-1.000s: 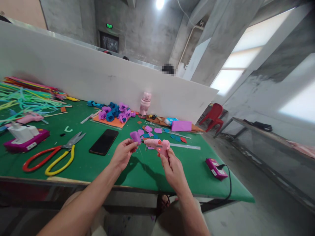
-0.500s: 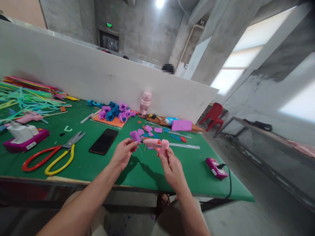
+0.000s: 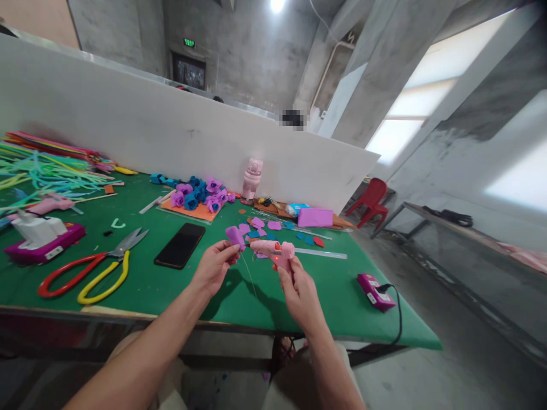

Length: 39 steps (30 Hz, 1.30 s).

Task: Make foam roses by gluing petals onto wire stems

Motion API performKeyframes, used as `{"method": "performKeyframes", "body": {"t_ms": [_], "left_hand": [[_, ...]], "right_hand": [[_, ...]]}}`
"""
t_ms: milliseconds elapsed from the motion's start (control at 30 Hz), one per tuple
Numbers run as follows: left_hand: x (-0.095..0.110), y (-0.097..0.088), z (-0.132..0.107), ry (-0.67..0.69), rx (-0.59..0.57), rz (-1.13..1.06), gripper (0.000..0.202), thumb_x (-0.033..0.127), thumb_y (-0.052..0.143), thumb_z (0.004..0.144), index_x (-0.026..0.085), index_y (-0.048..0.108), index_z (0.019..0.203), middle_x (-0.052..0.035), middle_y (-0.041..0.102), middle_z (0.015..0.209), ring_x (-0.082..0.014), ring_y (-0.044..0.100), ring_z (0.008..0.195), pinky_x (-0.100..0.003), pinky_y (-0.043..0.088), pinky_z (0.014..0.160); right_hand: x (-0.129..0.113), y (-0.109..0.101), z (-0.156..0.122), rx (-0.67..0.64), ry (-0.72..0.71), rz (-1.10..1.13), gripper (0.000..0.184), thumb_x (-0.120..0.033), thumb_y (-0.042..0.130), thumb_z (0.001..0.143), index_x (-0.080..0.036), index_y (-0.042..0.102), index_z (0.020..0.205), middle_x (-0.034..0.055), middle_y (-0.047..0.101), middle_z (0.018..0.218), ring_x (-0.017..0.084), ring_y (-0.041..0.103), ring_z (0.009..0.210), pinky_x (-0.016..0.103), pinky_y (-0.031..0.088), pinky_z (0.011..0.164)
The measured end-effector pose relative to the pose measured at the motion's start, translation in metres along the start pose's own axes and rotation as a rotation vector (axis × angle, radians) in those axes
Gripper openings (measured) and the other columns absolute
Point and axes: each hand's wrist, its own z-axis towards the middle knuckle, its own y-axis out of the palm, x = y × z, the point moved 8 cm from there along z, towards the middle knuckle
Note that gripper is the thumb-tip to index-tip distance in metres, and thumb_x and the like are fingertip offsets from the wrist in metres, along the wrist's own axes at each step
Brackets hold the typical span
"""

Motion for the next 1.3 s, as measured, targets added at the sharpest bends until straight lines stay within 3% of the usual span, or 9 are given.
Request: {"method": "performKeyframes", "body": {"t_ms": [100, 333, 567, 667, 800, 1033, 1167, 1233, 1300], "left_hand": [[0.0, -0.001, -0.001, -0.024, 0.027, -0.006, 0.021, 0.023, 0.076, 0.055, 0.013, 0.063, 0.067, -0.0003, 0.062, 0.063, -0.0085, 0.052, 0.055, -0.022, 0.035, 0.054], [-0.004, 0.0, -0.002, -0.09, 0.008, -0.052, 0.02, 0.024, 0.075, 0.058, 0.013, 0.063, 0.069, -0.0017, 0.064, 0.067, -0.0088, 0.054, 0.056, -0.021, 0.038, 0.053], [-0.013, 0.009, -0.004, -0.173, -0.07, -0.181, 0.014, 0.022, 0.072, 0.062, 0.014, 0.063, 0.07, -0.0031, 0.064, 0.071, -0.0096, 0.056, 0.057, -0.023, 0.044, 0.053], [-0.015, 0.014, -0.005, -0.19, -0.085, -0.216, 0.013, 0.022, 0.071, 0.063, 0.014, 0.064, 0.07, -0.0032, 0.064, 0.071, -0.0093, 0.055, 0.057, -0.023, 0.046, 0.054], [-0.013, 0.018, -0.006, -0.186, -0.098, -0.212, 0.012, 0.02, 0.07, 0.063, 0.014, 0.063, 0.07, -0.0028, 0.063, 0.069, -0.009, 0.054, 0.056, -0.023, 0.045, 0.054], [-0.011, 0.016, -0.005, -0.17, -0.093, -0.15, 0.013, 0.02, 0.071, 0.062, 0.014, 0.061, 0.07, -0.0025, 0.064, 0.069, -0.0096, 0.055, 0.057, -0.023, 0.045, 0.054], [-0.01, 0.016, -0.005, -0.145, -0.084, -0.134, 0.015, 0.019, 0.073, 0.06, 0.014, 0.062, 0.069, -0.0024, 0.064, 0.068, -0.0094, 0.055, 0.057, -0.022, 0.043, 0.053], [-0.008, 0.016, -0.005, -0.121, -0.085, -0.12, 0.016, 0.02, 0.074, 0.059, 0.014, 0.062, 0.07, -0.0026, 0.064, 0.067, -0.0092, 0.054, 0.056, -0.022, 0.042, 0.053], [-0.006, 0.016, -0.004, -0.096, -0.085, -0.097, 0.018, 0.02, 0.075, 0.058, 0.013, 0.063, 0.07, -0.0027, 0.064, 0.066, -0.0088, 0.053, 0.055, -0.022, 0.041, 0.053]], "right_hand": [[0.012, -0.002, 0.0, 0.015, 0.096, 0.103, 0.031, -0.037, 0.038, 0.089, -0.015, 0.054, 0.103, 0.0074, 0.064, 0.081, 0.016, 0.055, 0.062, 0.027, 0.043, 0.059], [0.047, 0.004, 0.0, 0.048, 0.388, 0.785, 0.032, -0.043, 0.051, 0.081, -0.018, 0.052, 0.101, 0.0049, 0.062, 0.09, 0.007, 0.043, 0.049, 0.021, 0.038, 0.045], [0.078, 0.004, -0.002, -0.011, 0.522, 1.028, 0.026, -0.043, 0.056, 0.075, -0.017, 0.056, 0.079, 0.001, 0.056, 0.064, 0.008, 0.035, 0.043, 0.023, 0.034, 0.039], [0.093, -0.004, 0.0, -0.027, 0.51, 0.906, 0.027, -0.043, 0.058, 0.07, -0.017, 0.056, 0.079, -0.002, 0.05, 0.058, 0.007, 0.031, 0.041, 0.021, 0.031, 0.038], [0.131, -0.024, 0.005, -0.027, 0.539, 0.443, 0.03, -0.044, 0.056, 0.068, -0.016, 0.055, 0.079, -0.0066, 0.04, 0.051, 0.007, 0.035, 0.042, 0.022, 0.035, 0.044], [0.195, -0.066, -0.002, 0.111, 0.644, 0.012, 0.019, -0.033, 0.06, 0.065, -0.015, 0.055, 0.059, -0.0017, 0.048, 0.05, 0.014, 0.048, 0.054, 0.025, 0.035, 0.053], [0.192, -0.081, -0.008, 0.2, 0.651, -0.165, 0.019, -0.032, 0.061, 0.068, -0.014, 0.063, 0.071, 0.0114, 0.061, 0.076, 0.025, 0.056, 0.085, 0.031, 0.039, 0.07], [0.175, -0.082, -0.001, 0.256, 0.602, -0.231, 0.025, -0.034, 0.06, 0.07, -0.013, 0.063, 0.083, 0.0155, 0.061, 0.091, 0.028, 0.052, 0.097, 0.035, 0.039, 0.078], [0.145, -0.07, 0.012, 0.272, 0.477, -0.2, 0.031, -0.037, 0.059, 0.071, -0.013, 0.062, 0.09, 0.0144, 0.061, 0.095, 0.027, 0.053, 0.098, 0.038, 0.039, 0.082]]}}
